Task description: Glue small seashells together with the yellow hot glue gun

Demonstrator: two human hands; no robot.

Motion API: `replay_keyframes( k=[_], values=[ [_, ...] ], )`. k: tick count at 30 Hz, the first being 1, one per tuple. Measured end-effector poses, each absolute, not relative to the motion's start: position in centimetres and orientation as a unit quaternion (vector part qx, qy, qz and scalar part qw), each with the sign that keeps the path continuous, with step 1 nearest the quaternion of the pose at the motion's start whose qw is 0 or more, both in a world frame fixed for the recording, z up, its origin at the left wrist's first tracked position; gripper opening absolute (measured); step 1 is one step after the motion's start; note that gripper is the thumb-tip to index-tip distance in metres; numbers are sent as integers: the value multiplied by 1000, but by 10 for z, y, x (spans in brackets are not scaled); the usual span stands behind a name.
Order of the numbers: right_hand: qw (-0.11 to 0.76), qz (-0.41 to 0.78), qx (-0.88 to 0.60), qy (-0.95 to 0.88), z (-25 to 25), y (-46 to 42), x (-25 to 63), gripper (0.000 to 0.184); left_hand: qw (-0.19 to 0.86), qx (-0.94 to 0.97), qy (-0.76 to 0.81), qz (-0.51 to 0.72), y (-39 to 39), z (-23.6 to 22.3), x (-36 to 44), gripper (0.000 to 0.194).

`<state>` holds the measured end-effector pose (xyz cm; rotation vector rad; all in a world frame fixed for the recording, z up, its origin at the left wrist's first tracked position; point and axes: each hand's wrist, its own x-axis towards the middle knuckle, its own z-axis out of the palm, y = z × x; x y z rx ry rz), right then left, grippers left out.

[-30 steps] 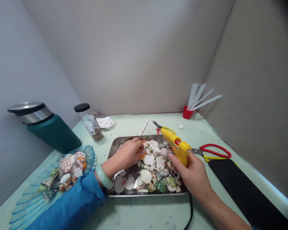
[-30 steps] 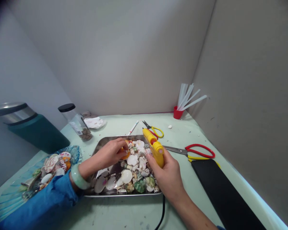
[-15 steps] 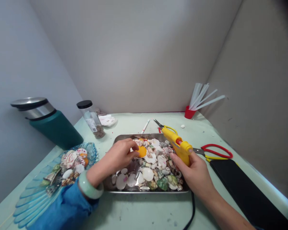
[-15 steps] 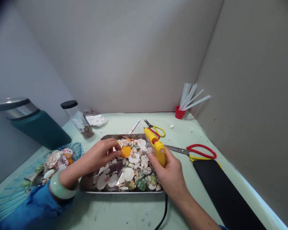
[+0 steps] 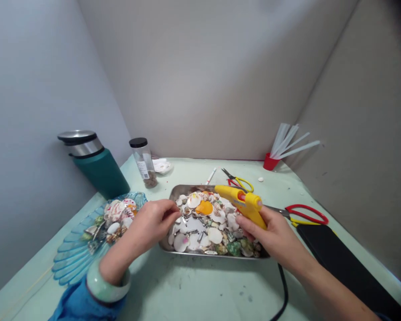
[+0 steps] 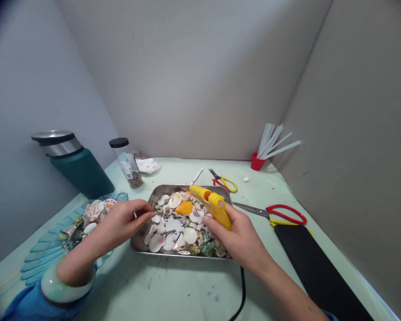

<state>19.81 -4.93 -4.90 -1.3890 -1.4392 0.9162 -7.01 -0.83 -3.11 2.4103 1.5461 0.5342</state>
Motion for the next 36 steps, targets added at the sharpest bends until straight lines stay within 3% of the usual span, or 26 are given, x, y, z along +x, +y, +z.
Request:
replay_keyframes(
  k=[6, 12, 18, 24, 36],
  values=[
    [490, 375, -559, -554, -50, -47, 187, 33, 58, 823, 527, 204, -10, -40, -74, 29],
    [489, 370, -571, -546, -66, -49, 186, 35, 37, 850, 479, 216, -4, -44, -73, 13],
    [498, 277, -569, -593, -76, -46, 196, 24, -22, 868, 481, 118, 10, -49, -62, 20],
    [503, 276, -562, -596, -87, -44, 198, 24, -61, 875, 473, 79, 26, -59, -58, 18],
    [498, 267, -555, -611, -89, -43, 198, 28, -60, 861, 493, 106, 24, -35, -68, 15]
  ],
)
